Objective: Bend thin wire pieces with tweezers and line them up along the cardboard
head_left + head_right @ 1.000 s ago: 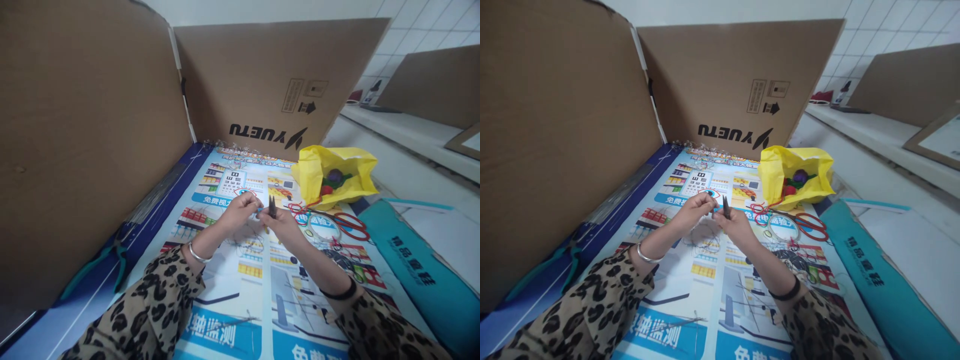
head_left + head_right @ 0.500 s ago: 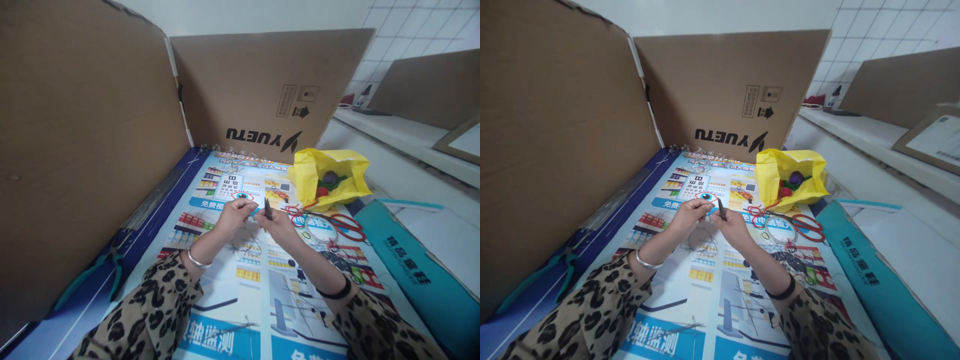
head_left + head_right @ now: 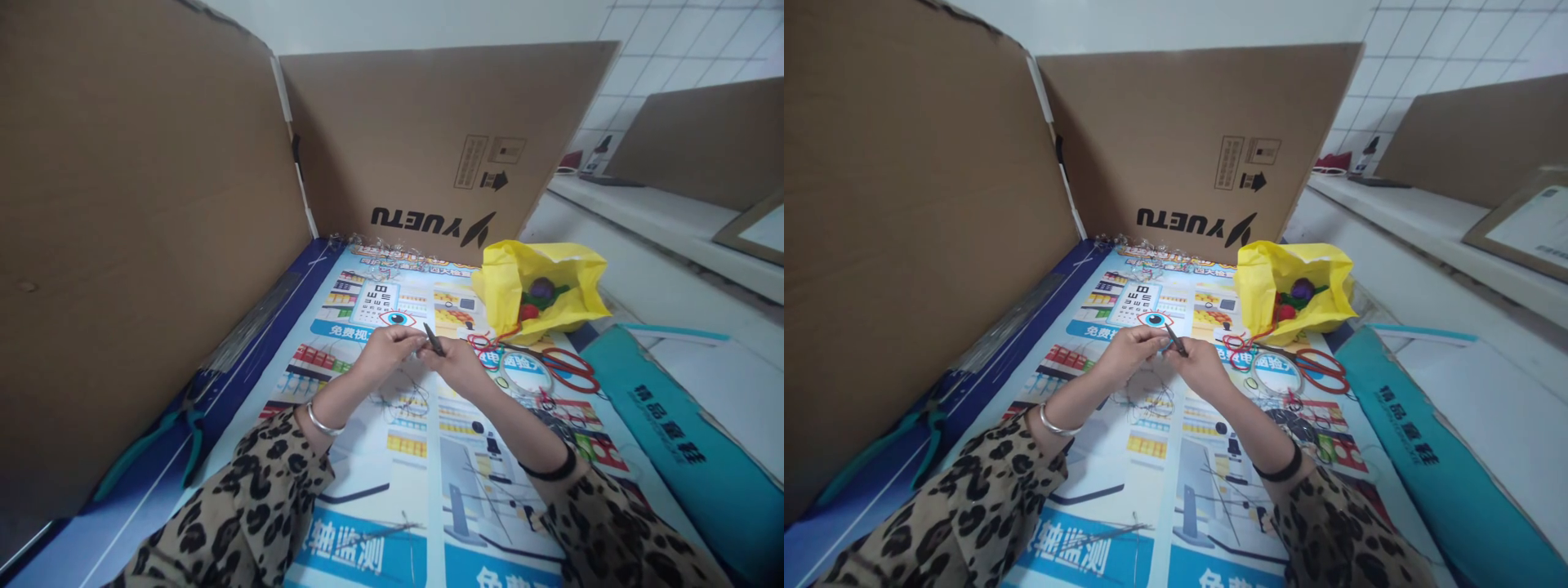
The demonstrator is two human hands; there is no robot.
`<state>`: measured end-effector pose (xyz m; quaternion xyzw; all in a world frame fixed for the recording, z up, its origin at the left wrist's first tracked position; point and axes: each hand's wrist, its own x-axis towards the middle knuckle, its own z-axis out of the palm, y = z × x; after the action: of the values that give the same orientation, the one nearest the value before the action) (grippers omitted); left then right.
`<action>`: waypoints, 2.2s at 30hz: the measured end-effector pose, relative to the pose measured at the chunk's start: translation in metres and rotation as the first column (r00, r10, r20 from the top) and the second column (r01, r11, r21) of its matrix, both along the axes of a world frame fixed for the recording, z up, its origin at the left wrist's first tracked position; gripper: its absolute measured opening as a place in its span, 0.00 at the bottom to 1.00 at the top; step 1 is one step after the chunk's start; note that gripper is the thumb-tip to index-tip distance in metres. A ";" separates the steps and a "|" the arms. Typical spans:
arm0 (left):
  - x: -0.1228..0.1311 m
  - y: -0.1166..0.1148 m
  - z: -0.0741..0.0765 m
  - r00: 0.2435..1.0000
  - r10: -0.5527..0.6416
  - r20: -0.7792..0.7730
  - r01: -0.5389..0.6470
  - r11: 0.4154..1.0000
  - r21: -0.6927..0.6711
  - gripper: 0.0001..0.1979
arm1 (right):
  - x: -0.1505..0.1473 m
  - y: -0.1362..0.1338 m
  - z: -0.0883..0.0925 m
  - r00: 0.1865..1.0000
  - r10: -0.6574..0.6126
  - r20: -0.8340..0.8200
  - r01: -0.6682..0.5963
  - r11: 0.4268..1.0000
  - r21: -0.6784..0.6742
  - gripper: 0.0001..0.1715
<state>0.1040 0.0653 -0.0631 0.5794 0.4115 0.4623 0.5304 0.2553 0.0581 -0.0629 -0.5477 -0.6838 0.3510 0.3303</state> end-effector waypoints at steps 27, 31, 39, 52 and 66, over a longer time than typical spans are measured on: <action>0.002 -0.004 0.008 0.938 0.204 0.281 -0.223 0.974 0.038 0.09 | 0.007 -0.025 0.018 0.901 0.098 -0.423 -0.289 0.862 -0.416 0.29; 0.004 -0.009 0.014 0.921 0.223 0.319 -0.259 0.963 0.076 0.09 | -0.001 -0.035 0.021 0.895 0.164 -0.415 -0.349 0.838 -0.421 0.30; 0.010 -0.015 0.013 0.920 0.231 0.318 -0.280 0.953 0.117 0.09 | -0.006 -0.035 0.017 0.894 0.135 -0.428 -0.309 0.876 -0.370 0.29; 0.011 -0.019 0.012 0.921 0.219 0.323 -0.293 0.934 0.203 0.08 | -0.010 -0.035 0.014 0.895 0.117 -0.430 -0.294 0.880 -0.374 0.28; 0.009 -0.022 0.008 0.953 0.254 0.166 -0.297 0.894 0.336 0.09 | -0.012 -0.037 0.015 0.904 0.126 -0.409 -0.267 0.913 -0.309 0.25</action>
<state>0.1132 0.0434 -0.0551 0.5735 0.3667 0.6330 0.3688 0.2437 0.0214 -0.0482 -0.4470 -0.5836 0.6010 0.3136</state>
